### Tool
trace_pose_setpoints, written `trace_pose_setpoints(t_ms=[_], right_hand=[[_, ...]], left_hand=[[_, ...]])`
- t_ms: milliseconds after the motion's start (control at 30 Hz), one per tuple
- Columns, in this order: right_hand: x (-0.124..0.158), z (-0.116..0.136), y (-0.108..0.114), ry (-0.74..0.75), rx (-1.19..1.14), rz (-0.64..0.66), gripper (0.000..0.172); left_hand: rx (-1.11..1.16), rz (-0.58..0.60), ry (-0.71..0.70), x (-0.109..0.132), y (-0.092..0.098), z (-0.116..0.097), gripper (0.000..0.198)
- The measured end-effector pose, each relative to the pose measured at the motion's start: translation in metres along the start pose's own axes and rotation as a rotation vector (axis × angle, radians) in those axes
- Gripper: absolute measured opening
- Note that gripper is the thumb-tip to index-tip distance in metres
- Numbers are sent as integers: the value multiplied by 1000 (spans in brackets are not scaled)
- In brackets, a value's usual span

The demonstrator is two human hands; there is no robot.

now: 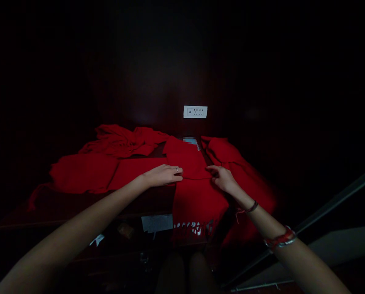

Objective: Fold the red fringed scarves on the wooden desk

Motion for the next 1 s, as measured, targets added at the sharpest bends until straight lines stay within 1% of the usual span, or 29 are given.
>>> trace_pose_setpoints(t_ms=[133,200,300,400,500,567,700,800,900,1000], right_hand=[[-1,-3,-3,11,87,44,47],[-3,-4,-7,7,119,29,47],[-5,-3,-11,40,127,-23,49],[-5,1,-9,109,141,-40,48],[-2,8,-5,198,208,-27,46],[1,11,-5,230,268,6,45],[8,17,-7,210,388,102,43],[12,22,-5,208,519,75,35],[15,27,-2,251,639,42,32],[17,27,-2,245,692,96,34]], left_hand=[[64,109,-45,-1,5,3,24],[67,138,-57,-1,5,3,24],[77,158,-15,1,4,3,24],[82,167,33,4,1,4,25],[1,124,32,8,-1,1,26],[-81,83,10,8,-3,-2,24],[-228,-32,-56,4,-6,-11,21],[-308,-116,-68,-1,-11,-15,20],[-363,-159,-70,-4,-15,-16,18],[-383,-155,-85,-4,-14,-17,16]])
Point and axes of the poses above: each hand's wrist, its own x-axis away from the middle knuckle, its own y-axis out of the back of the hand, z = x × y, the point moved 2 cm from there along -x, towards the middle knuckle, and after that the axes turned 1 degree about -x, right-handed, at the moved point
